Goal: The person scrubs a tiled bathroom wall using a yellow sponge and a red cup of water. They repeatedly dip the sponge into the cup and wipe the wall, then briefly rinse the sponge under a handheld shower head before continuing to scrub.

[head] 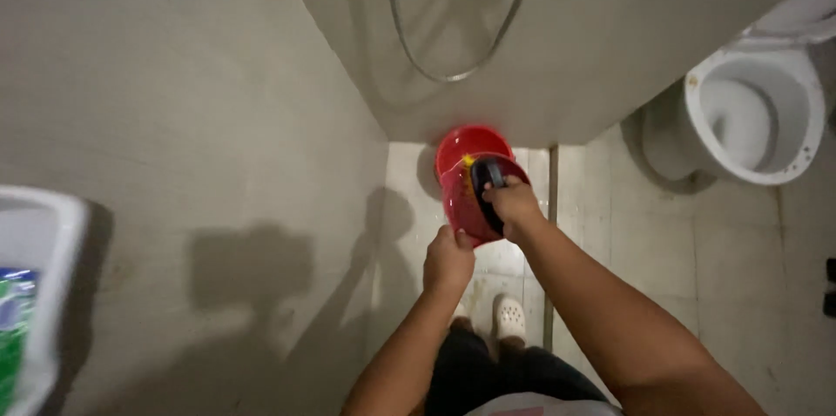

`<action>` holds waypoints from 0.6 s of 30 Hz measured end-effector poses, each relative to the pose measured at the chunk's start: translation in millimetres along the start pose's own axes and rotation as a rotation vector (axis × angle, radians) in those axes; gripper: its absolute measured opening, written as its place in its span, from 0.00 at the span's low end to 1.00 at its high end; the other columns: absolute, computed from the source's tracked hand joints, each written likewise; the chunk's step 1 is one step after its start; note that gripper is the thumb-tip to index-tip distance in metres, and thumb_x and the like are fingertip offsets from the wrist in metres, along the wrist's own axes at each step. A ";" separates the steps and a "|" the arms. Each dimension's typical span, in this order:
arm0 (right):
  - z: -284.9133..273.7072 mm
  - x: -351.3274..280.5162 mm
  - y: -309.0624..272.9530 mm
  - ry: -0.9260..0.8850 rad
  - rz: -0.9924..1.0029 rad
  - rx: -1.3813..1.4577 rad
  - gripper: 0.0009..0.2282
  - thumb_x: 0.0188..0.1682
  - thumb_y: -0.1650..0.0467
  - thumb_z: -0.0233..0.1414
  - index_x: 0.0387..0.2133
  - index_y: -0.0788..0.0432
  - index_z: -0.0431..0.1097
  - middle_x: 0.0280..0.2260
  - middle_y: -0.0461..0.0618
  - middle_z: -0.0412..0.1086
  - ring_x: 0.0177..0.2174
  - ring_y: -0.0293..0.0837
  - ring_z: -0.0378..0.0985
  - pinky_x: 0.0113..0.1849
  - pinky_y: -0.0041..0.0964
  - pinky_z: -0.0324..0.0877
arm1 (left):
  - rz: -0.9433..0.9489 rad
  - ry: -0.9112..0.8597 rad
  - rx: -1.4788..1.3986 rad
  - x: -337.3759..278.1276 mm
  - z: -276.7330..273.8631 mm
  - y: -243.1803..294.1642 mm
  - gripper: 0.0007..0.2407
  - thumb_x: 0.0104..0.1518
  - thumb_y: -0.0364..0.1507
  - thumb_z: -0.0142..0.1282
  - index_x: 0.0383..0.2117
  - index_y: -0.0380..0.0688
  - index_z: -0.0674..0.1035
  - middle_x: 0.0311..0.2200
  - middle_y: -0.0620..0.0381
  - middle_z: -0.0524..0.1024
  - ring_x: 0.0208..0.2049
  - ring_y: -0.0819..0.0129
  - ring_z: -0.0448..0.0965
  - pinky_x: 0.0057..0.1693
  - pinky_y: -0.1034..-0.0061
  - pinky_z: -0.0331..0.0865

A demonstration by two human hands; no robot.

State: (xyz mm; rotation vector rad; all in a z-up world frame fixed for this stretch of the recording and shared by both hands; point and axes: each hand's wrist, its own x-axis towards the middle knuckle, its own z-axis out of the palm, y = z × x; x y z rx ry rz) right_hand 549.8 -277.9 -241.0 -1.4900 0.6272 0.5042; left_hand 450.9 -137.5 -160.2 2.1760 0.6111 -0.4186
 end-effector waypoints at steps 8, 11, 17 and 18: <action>-10.1 -11.4 40.2 0.189 0.057 0.030 0.08 0.42 0.79 0.57 0.34 0.61 0.73 0.30 0.47 0.73 0.30 0.42 0.73 0.34 0.38 0.70 | -0.065 -0.146 0.102 1.3 30.6 -19.2 0.16 0.64 0.39 0.43 0.40 0.37 0.78 0.39 0.36 0.79 0.43 0.35 0.78 0.50 0.49 0.69; -3.7 -10.7 55.4 0.248 0.079 -0.026 0.07 0.44 0.77 0.58 0.36 0.62 0.74 0.28 0.48 0.74 0.29 0.42 0.73 0.33 0.38 0.70 | -0.149 -0.223 0.140 10.9 33.3 -25.2 0.18 0.64 0.41 0.43 0.42 0.37 0.79 0.41 0.37 0.80 0.44 0.38 0.79 0.52 0.51 0.71; -0.6 -10.1 81.4 0.280 0.067 -0.134 0.08 0.47 0.74 0.58 0.38 0.64 0.76 0.27 0.55 0.73 0.27 0.43 0.69 0.31 0.41 0.67 | -0.286 -0.356 0.190 25.2 42.3 -33.8 0.20 0.64 0.43 0.46 0.44 0.36 0.80 0.43 0.38 0.80 0.46 0.44 0.80 0.55 0.57 0.70; -0.7 -8.8 83.5 0.281 0.034 -0.267 0.08 0.46 0.74 0.59 0.37 0.65 0.77 0.27 0.59 0.75 0.27 0.44 0.71 0.32 0.41 0.68 | -0.294 -0.351 0.173 28.0 48.0 -39.1 0.19 0.63 0.42 0.46 0.43 0.37 0.80 0.43 0.39 0.80 0.47 0.45 0.80 0.55 0.57 0.70</action>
